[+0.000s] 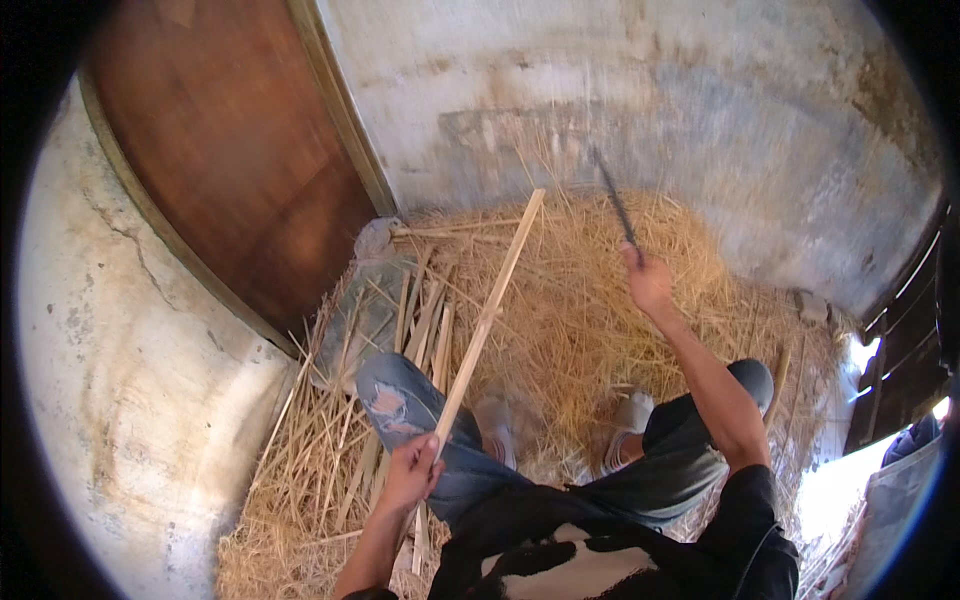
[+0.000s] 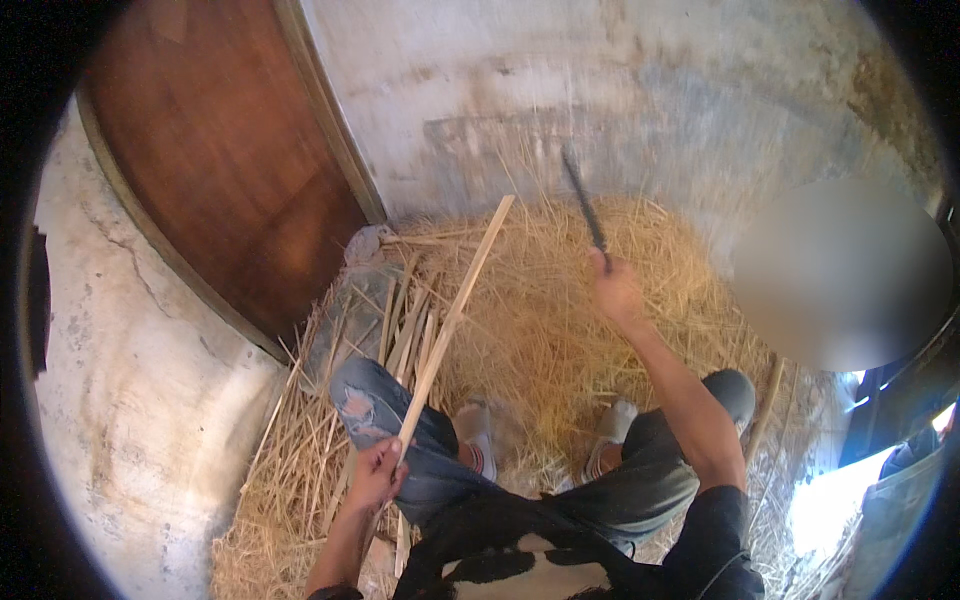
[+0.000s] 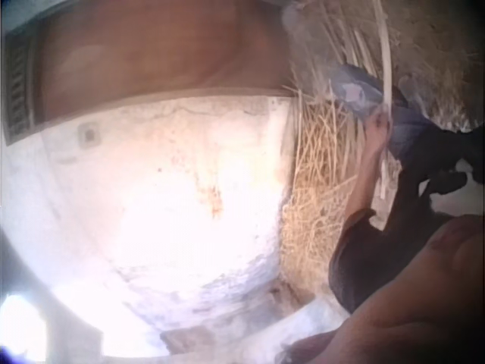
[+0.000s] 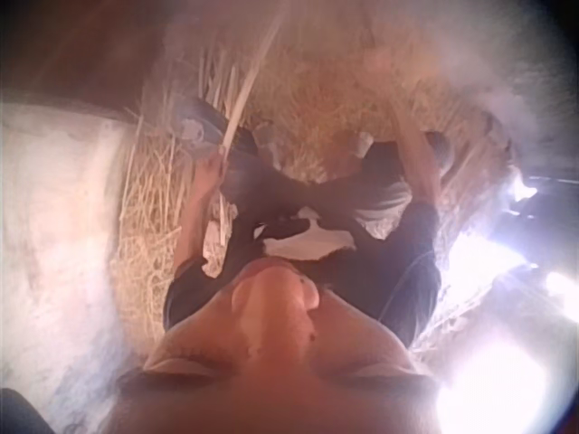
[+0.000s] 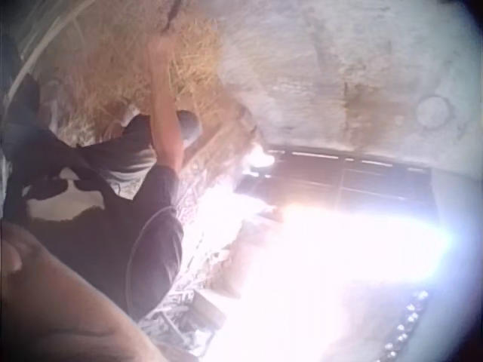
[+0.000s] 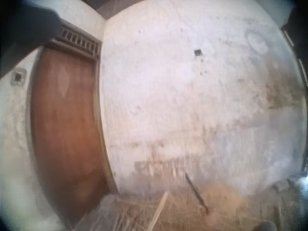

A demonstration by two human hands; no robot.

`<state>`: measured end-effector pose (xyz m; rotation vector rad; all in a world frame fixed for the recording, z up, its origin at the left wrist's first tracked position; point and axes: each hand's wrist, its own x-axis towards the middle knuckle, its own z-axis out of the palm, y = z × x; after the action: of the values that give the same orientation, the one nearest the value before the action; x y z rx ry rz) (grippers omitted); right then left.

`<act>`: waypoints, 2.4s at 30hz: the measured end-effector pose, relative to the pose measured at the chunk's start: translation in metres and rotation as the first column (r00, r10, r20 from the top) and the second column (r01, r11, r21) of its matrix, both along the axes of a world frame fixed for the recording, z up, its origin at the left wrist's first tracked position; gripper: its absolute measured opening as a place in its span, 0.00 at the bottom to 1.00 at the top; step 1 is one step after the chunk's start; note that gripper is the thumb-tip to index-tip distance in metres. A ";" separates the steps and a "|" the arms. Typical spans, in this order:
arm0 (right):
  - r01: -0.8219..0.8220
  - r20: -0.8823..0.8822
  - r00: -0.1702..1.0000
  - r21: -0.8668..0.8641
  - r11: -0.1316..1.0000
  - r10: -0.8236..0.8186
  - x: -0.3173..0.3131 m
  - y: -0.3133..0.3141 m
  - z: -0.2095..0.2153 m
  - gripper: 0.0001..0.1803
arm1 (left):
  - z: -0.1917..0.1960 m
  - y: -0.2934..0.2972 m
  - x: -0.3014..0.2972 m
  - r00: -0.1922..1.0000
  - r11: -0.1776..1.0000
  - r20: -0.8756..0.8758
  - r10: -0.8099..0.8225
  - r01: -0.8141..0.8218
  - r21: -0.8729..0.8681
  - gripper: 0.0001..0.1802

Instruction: The person sits on a bed of straw and uses a large knife to split a long wooden stick into thinner strips. They then use a utility knife to shave and smooth the surface of the stick, removing bark and refining its shape.

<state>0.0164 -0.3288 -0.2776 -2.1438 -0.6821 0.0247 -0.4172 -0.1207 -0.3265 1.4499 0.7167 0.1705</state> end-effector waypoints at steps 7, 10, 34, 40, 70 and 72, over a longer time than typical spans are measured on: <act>-0.597 0.513 0.622 -0.177 0.782 0.591 -0.130 0.010 0.011 0.18 | -0.005 0.011 0.008 0.998 0.993 0.042 0.054 -0.050 -0.106 0.20; -0.369 0.583 0.698 -0.207 0.906 0.417 -0.056 0.015 -0.058 0.20 | 0.002 -0.003 0.013 0.999 0.982 0.040 0.020 -0.013 -0.190 0.21; -0.292 0.382 0.828 -0.332 0.897 0.411 -0.086 0.029 -0.082 0.26 | 0.013 0.003 -0.002 1.000 0.983 0.011 0.027 -0.024 -0.182 0.21; 0.086 -0.328 0.944 0.350 0.933 0.036 -0.020 0.024 -0.024 0.25 | 0.011 0.012 -0.032 0.996 0.989 0.018 0.091 -0.088 -0.121 0.20; -0.053 -0.260 0.884 0.769 0.638 0.388 -0.094 0.077 0.068 0.16 | 0.045 -0.004 0.034 0.948 0.449 0.315 0.036 -0.297 0.843 0.21; -0.129 -0.267 0.894 0.616 0.777 0.360 -0.093 0.068 0.067 0.17 | 0.047 -0.005 0.033 0.957 0.458 0.280 0.073 -0.282 0.843 0.20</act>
<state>-0.0771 -0.2609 -0.2108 -1.3829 -0.6395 0.3199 -0.3846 -0.1259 -0.2791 2.3045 0.6182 0.9825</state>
